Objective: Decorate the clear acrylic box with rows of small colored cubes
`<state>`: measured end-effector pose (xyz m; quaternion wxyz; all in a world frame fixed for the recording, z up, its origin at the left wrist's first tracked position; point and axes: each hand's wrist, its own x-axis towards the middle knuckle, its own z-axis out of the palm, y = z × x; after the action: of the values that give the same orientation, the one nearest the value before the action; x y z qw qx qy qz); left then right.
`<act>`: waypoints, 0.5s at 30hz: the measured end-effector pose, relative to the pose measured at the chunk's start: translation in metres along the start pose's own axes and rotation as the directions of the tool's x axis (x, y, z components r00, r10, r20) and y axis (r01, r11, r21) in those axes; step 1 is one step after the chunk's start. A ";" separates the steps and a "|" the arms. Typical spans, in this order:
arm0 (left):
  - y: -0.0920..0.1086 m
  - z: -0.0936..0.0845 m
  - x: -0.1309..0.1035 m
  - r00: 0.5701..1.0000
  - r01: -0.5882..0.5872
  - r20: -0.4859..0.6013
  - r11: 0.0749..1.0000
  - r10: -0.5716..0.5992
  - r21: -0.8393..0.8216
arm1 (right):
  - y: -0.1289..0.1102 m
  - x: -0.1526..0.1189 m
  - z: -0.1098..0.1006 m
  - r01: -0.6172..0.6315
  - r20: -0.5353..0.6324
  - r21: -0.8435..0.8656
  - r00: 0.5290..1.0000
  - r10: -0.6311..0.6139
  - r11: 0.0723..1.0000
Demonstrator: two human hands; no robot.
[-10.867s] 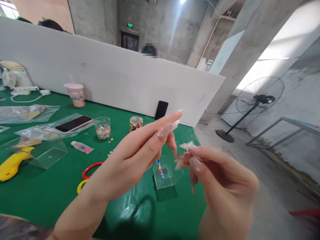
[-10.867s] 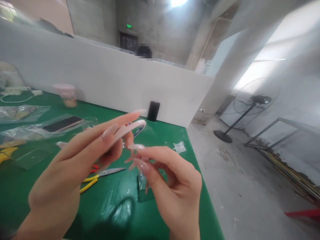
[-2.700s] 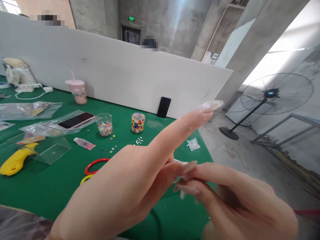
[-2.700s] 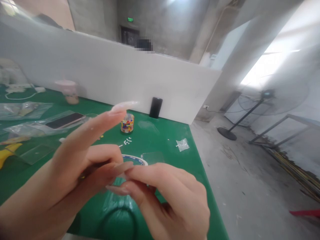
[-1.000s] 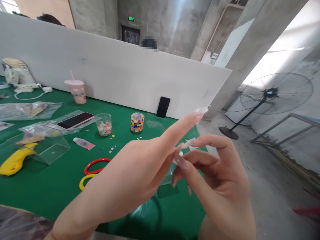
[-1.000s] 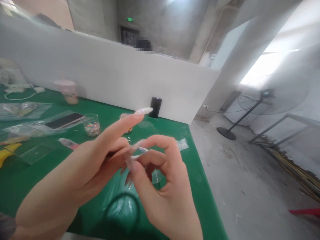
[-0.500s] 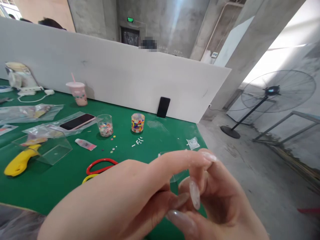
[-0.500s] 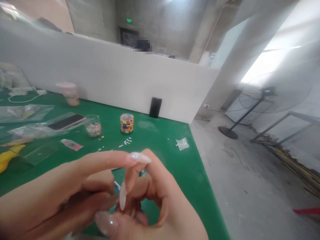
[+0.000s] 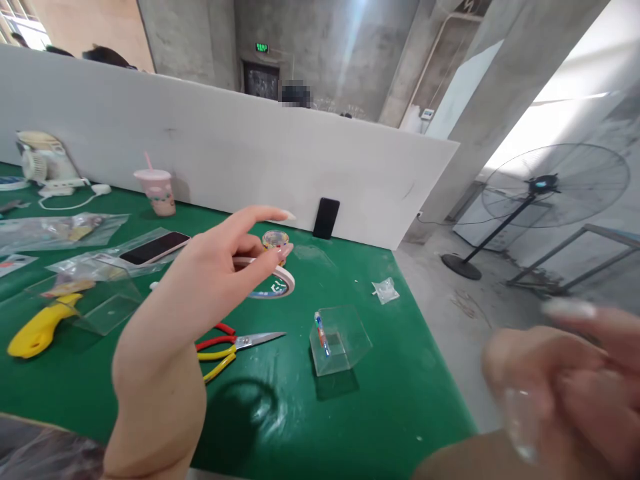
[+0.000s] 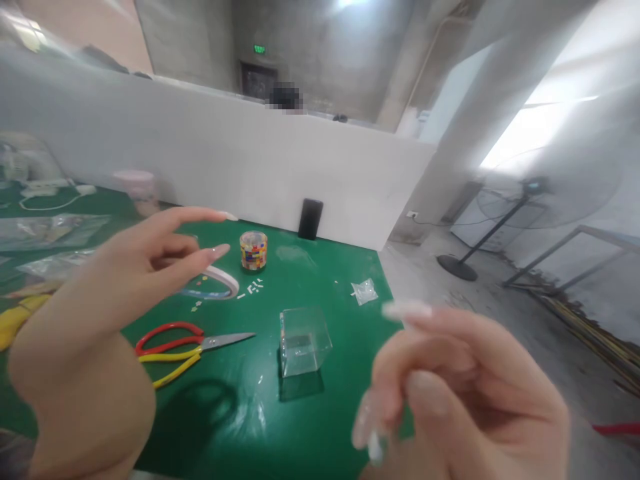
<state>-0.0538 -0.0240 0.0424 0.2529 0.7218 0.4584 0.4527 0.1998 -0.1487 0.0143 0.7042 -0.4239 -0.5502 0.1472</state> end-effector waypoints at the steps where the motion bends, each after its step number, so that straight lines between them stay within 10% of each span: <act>1: 0.001 0.003 0.003 0.999 0.034 0.006 0.999 -0.034 0.031 | -0.001 0.001 0.007 -0.009 -0.054 0.055 0.998 0.012 0.998; 9: -0.016 0.010 0.034 0.996 0.094 -0.023 0.963 -0.091 0.254 | 0.001 0.012 0.018 -0.064 0.093 0.198 0.995 0.046 0.978; 15: -0.064 0.084 0.049 0.962 0.053 0.242 0.955 -0.127 0.293 | 0.022 0.026 0.046 -0.324 0.362 0.289 0.908 0.210 0.901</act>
<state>0.0016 0.0533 -0.0260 0.2249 0.7815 0.5143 0.2724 0.1731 -0.0980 0.0158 0.6404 -0.3373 -0.5593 0.4041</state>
